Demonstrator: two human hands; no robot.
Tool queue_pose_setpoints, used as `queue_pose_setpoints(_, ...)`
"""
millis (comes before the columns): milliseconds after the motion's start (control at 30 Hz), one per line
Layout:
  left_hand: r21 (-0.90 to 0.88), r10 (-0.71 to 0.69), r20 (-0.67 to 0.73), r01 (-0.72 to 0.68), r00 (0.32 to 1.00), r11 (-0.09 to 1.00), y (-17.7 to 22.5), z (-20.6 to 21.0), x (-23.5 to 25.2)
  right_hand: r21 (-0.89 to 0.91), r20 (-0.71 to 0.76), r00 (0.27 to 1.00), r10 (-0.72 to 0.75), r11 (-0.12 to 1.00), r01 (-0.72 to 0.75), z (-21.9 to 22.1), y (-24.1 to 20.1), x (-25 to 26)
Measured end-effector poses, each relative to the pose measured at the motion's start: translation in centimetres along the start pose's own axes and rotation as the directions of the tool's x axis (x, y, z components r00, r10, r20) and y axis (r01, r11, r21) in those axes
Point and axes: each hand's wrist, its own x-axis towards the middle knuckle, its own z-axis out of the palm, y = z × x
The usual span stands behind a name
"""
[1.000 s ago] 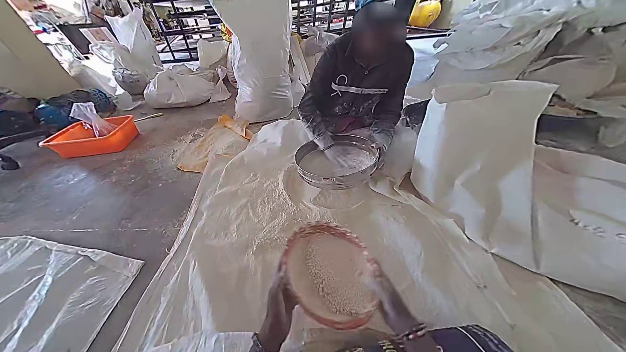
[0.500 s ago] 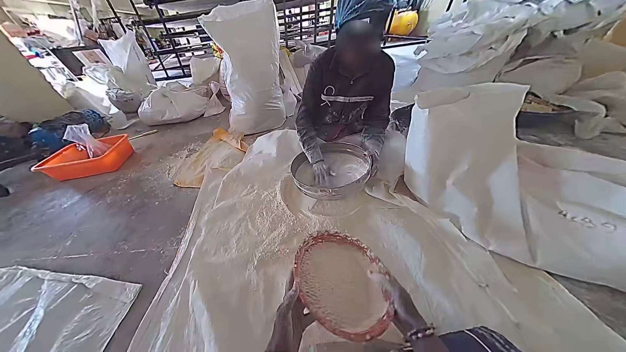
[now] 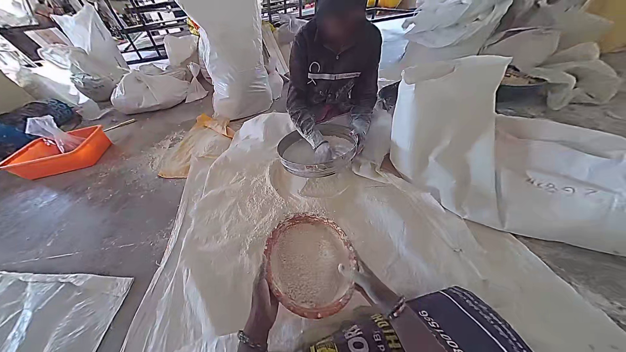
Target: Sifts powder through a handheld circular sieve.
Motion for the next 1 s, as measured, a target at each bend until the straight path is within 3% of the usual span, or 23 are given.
queue_pose_setpoints(100, 0.09, -0.077, 0.273, 0.055, 0.959, 0.994, -0.1, 0.0, -0.8, 0.112, -0.276, 0.961, 0.01, 0.993, 0.022, -1.1, -0.3, 1.0)
queue_pose_setpoints(133, 0.093, -0.063, 0.255, 0.041, 0.965, 0.995, -0.4, 0.0, -0.8, 0.134, -0.328, 0.943, 0.051, 0.991, -0.007, -0.9, -0.4, 0.9)
queue_pose_setpoints(200, 0.037, 0.009, 0.013, -0.01, 1.0, 0.999, -0.6, -0.3, 0.1, 0.103, -0.262, 0.964, 0.052, 0.994, -0.026, 0.9, -0.3, -0.1)
queue_pose_setpoints(267, -0.045, 0.008, -0.116, -0.013, 0.993, 0.999, -0.9, -0.7, 1.0, 0.096, -0.059, 0.998, -0.012, 0.995, 0.017, 1.8, 0.3, -0.4)
queue_pose_setpoints(300, -0.072, -0.018, -0.104, 0.011, 0.994, 0.997, -1.0, -0.6, 0.9, 0.105, -0.06, 0.997, -0.038, 0.993, 0.044, 1.6, 0.5, 0.0)
queue_pose_setpoints(400, -0.077, -0.105, 0.107, 0.113, 0.989, 0.991, -1.0, 0.1, -0.2, 0.129, -0.281, 0.959, -0.03, 0.989, 0.069, -0.4, 0.1, 1.3)
queue_pose_setpoints(433, -0.069, -0.104, 0.108, 0.111, 0.989, 0.991, -0.9, 0.0, -0.3, 0.145, -0.3, 0.954, -0.012, 0.988, 0.059, -0.6, 0.1, 1.1)
queue_pose_setpoints(567, -0.102, 0.007, -0.11, -0.018, 0.994, 0.995, -1.3, -0.2, 0.7, 0.067, -0.074, 0.997, -0.029, 0.997, 0.034, 1.2, 0.6, 0.1)
queue_pose_setpoints(600, -0.089, -0.003, -0.087, -0.005, 0.996, 0.996, -1.5, -0.2, 0.5, 0.038, -0.093, 0.995, -0.017, 0.999, 0.021, 1.0, 0.2, 0.0)
queue_pose_setpoints(700, -0.048, -0.048, 0.184, 0.058, 0.982, 0.997, -0.8, -0.3, -0.7, 0.037, -0.272, 0.962, 0.031, 0.999, -0.022, -0.8, 0.0, 1.5)
queue_pose_setpoints(733, -0.041, -0.044, 0.197, 0.053, 0.979, 0.998, -0.6, -0.3, -0.5, 0.071, -0.296, 0.955, 0.039, 0.997, -0.019, -0.8, 0.2, 1.7)
queue_pose_setpoints(833, -0.091, 0.03, -0.13, -0.042, 0.991, 0.995, -0.9, -0.1, 0.5, -0.013, -0.071, 0.997, -0.003, 1.0, 0.002, 1.0, 0.4, 0.0)
queue_pose_setpoints(900, -0.085, 0.04, -0.177, -0.056, 0.983, 0.995, -1.2, -0.3, 0.6, -0.038, -0.007, 0.999, -0.034, 0.999, 0.033, 1.4, 0.4, 0.2)
queue_pose_setpoints(1000, -0.03, -0.042, 0.078, 0.045, 0.996, 0.999, -1.2, 0.0, -0.5, 0.089, -0.194, 0.981, -0.023, 0.995, 0.041, -0.3, 0.6, 1.8)
